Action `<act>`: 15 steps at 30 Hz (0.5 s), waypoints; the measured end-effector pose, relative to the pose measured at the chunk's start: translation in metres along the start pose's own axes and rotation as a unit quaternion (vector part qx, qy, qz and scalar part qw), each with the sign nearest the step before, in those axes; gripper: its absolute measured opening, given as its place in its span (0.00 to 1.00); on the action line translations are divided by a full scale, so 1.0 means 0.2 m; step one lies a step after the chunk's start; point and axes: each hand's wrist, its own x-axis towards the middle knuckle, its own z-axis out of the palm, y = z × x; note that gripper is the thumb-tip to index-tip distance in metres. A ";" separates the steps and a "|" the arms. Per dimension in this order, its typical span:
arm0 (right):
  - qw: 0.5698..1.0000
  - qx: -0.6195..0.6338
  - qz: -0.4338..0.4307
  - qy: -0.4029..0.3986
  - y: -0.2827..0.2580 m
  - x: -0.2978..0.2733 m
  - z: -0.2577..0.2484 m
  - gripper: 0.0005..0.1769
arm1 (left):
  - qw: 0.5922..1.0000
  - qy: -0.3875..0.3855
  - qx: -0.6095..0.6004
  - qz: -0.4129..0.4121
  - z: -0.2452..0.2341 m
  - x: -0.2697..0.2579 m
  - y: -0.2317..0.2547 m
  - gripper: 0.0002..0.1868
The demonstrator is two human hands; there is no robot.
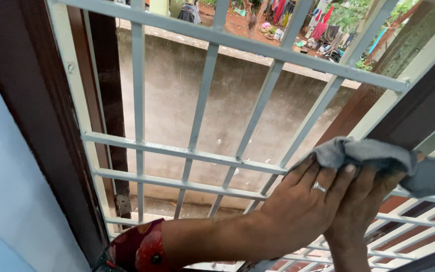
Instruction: The person cleans the frame and metal bars of a window with a cloth, wiping the surfaces by hand.
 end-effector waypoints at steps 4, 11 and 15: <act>0.998 -0.004 -0.037 0.042 0.07 0.26 -0.04 0.33 | 0.986 0.077 -0.141 -0.042 -0.03 0.20 -0.05 0.40; 0.991 0.120 0.017 0.056 -0.04 0.59 -0.30 0.28 | 0.956 0.118 -0.264 -0.051 -0.06 0.44 -0.11 0.45; 0.993 0.087 -0.027 0.069 -0.08 0.47 -0.29 0.25 | 0.933 0.141 -0.328 -0.046 -0.08 0.34 -0.10 0.38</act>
